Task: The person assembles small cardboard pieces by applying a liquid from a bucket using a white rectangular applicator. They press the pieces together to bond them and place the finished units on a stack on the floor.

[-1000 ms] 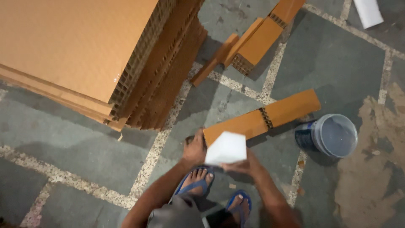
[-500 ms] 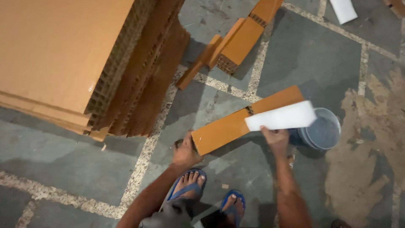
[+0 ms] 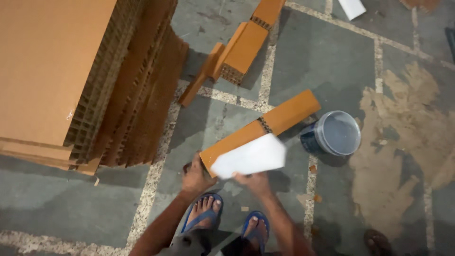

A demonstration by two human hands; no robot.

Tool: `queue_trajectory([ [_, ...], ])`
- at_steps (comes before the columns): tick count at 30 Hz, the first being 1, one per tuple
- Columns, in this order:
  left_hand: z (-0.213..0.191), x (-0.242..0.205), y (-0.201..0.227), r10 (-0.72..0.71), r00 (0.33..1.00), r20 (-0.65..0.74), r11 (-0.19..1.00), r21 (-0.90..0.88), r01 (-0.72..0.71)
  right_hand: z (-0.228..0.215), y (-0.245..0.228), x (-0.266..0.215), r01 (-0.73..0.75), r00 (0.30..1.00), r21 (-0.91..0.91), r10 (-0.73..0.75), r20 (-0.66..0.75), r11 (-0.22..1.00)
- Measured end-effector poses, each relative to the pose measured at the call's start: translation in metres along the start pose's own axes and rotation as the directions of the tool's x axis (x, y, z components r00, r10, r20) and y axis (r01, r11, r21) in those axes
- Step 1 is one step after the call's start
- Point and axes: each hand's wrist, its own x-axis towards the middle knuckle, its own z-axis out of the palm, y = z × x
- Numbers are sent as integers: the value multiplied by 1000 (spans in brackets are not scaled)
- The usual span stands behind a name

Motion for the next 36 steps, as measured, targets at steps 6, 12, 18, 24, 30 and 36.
queue_trajectory([
  [6,-5,3,7,-50,997,53,998,31,48,-48,53,30,-498,746,399,615,-255,770],
  [12,4,2,-2,4,1000,-18,999,32,-3,-37,81,66,-414,829,180,451,-329,892],
  [18,6,3,-5,59,997,-40,997,56,-56,-31,106,97,-541,837,230,543,59,809],
  [24,4,5,0,-29,999,39,999,33,28,-13,8,72,87,968,80,-104,228,993],
  [30,4,2,-3,37,999,31,992,122,-41,-2,-19,44,-57,982,208,16,191,977],
  [36,-4,2,2,-27,998,56,998,61,24,-61,101,60,139,989,-335,-146,5,932],
])
